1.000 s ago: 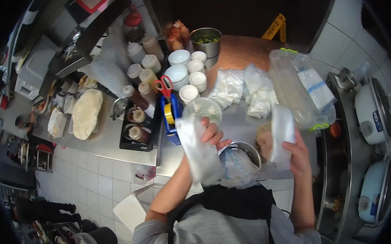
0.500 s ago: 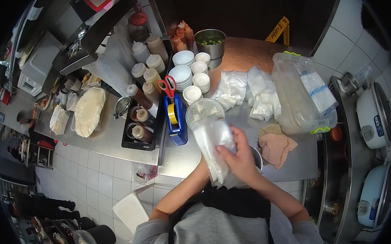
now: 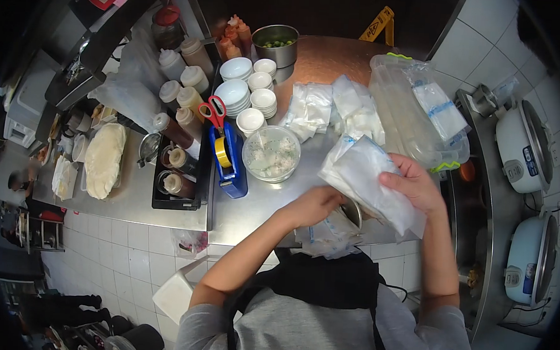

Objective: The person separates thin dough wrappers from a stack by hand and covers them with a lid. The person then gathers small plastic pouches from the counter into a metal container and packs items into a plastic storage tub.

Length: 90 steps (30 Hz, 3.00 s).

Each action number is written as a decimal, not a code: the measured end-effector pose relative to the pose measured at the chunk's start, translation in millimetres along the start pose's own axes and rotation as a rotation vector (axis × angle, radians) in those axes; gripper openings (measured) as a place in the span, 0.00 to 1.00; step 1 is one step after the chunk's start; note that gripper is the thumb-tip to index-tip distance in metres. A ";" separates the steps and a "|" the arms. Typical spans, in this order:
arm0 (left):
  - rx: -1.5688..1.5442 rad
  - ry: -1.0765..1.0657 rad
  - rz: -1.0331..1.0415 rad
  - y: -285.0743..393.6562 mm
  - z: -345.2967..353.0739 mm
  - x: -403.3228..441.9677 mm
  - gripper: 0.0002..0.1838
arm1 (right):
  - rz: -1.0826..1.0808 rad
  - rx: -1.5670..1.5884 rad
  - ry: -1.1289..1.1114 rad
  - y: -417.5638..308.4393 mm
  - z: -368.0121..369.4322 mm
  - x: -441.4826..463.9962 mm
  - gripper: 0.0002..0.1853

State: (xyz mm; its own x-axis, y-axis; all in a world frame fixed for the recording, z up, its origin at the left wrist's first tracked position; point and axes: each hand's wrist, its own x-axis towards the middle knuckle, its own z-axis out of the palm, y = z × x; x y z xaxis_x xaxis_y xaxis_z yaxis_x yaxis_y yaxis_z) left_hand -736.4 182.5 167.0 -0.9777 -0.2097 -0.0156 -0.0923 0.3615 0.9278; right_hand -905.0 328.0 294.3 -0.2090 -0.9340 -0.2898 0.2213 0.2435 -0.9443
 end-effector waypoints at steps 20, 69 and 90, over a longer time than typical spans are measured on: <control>0.221 -0.502 -0.320 63.6 -20.5 -60.8 0.23 | 0.421 -1.586 -0.643 106.5 85.1 106.9 0.14; 0.475 0.203 -0.657 -110.8 -121.9 210.5 0.32 | -0.318 0.883 0.107 75.6 -93.1 228.0 0.22; -0.831 0.580 -0.035 -7.4 -65.3 103.0 0.21 | -0.428 -0.622 0.387 65.2 -21.0 163.2 0.38</control>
State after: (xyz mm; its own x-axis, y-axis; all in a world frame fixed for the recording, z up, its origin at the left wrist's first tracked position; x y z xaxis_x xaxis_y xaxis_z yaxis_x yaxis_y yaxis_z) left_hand -824.1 98.8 182.9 -0.7137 -0.6970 -0.0692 0.2577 -0.3531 0.8994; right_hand -944.7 196.9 182.1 -0.4920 -0.8504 0.1863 -0.4914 0.0947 -0.8657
